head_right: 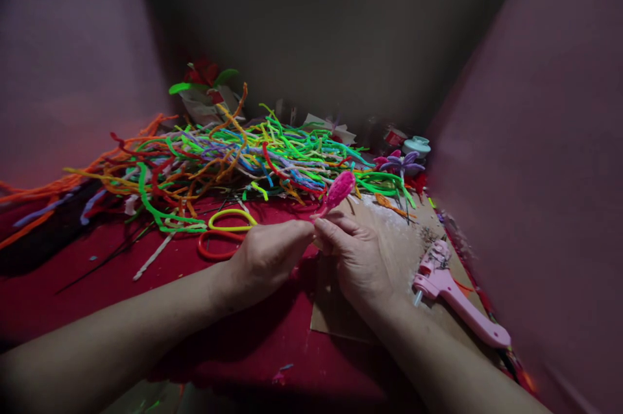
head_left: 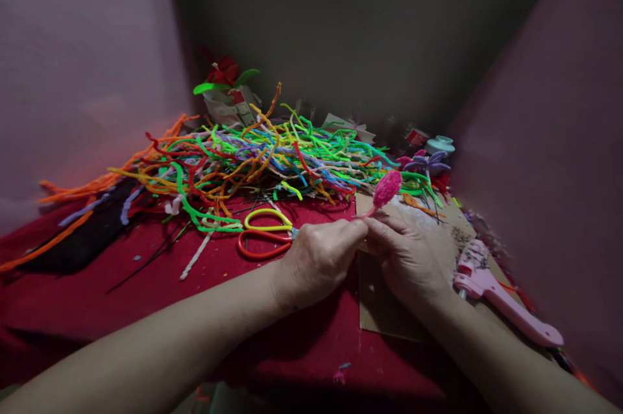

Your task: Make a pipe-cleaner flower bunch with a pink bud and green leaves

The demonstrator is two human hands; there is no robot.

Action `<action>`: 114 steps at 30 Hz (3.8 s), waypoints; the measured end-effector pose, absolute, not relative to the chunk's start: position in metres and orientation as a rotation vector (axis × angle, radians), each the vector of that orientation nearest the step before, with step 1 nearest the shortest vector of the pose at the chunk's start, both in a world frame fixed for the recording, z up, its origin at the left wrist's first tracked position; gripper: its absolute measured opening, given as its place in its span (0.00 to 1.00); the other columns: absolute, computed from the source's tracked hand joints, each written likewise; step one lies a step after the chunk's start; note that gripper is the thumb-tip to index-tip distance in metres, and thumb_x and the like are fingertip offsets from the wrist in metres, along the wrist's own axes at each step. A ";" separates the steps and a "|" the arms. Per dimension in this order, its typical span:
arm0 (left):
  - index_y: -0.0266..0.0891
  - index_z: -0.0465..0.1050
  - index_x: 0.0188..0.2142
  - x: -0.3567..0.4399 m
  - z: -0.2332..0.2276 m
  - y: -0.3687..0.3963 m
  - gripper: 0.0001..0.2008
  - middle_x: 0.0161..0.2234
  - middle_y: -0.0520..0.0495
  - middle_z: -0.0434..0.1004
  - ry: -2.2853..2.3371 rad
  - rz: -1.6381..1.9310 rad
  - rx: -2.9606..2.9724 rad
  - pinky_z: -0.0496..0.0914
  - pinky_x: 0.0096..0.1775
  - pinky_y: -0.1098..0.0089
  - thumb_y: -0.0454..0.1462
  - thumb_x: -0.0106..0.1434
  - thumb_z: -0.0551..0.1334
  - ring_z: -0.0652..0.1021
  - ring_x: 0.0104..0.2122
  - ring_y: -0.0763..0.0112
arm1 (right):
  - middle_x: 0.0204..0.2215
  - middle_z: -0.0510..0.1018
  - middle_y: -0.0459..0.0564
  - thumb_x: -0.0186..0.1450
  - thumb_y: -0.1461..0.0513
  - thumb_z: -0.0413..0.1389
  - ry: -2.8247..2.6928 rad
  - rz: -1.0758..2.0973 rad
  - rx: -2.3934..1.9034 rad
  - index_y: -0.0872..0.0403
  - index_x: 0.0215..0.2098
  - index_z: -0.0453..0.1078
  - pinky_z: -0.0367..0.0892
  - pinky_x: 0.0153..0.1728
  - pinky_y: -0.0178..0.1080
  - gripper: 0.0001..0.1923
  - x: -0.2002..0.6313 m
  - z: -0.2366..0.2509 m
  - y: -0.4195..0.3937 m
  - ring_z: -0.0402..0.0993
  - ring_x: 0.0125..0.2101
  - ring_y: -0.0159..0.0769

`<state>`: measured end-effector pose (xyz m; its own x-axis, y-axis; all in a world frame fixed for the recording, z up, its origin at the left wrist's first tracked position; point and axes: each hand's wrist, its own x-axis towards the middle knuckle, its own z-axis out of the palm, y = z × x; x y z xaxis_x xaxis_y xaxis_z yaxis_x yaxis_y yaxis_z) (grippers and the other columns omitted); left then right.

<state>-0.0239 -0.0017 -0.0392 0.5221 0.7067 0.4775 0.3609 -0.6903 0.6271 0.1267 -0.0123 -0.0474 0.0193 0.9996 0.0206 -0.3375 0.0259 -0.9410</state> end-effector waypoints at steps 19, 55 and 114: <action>0.34 0.66 0.26 -0.030 -0.022 0.016 0.08 0.17 0.56 0.63 0.632 0.567 0.993 0.48 0.14 0.82 0.37 0.56 0.62 0.57 0.12 0.87 | 0.24 0.78 0.44 0.50 0.64 0.63 -0.971 1.361 -0.866 0.49 0.25 0.77 0.63 0.32 0.39 0.04 0.126 -0.045 -0.014 0.68 0.26 0.31; 0.35 0.67 0.37 -0.021 -0.032 0.000 0.09 0.28 0.49 0.70 0.929 0.974 2.202 0.64 0.28 0.74 0.38 0.61 0.54 0.70 0.25 0.75 | 0.19 0.73 0.43 0.53 0.64 0.62 -0.977 1.264 -0.915 0.53 0.24 0.76 0.57 0.24 0.32 0.01 0.127 -0.045 -0.015 0.62 0.21 0.27; 0.35 0.65 0.27 -0.022 -0.024 0.009 0.07 0.18 0.57 0.63 0.840 0.881 1.591 0.58 0.19 0.81 0.35 0.61 0.55 0.63 0.15 0.84 | 0.24 0.75 0.43 0.55 0.63 0.59 -1.138 1.269 -1.009 0.49 0.27 0.76 0.62 0.30 0.37 0.03 0.131 -0.041 -0.015 0.67 0.27 0.33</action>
<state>-0.0220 0.0090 -0.0244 0.4756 0.8721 0.1149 0.0731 -0.1693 0.9828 0.1312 -0.0153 -0.0405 -0.0357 0.9969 0.0706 -0.1783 0.0632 -0.9820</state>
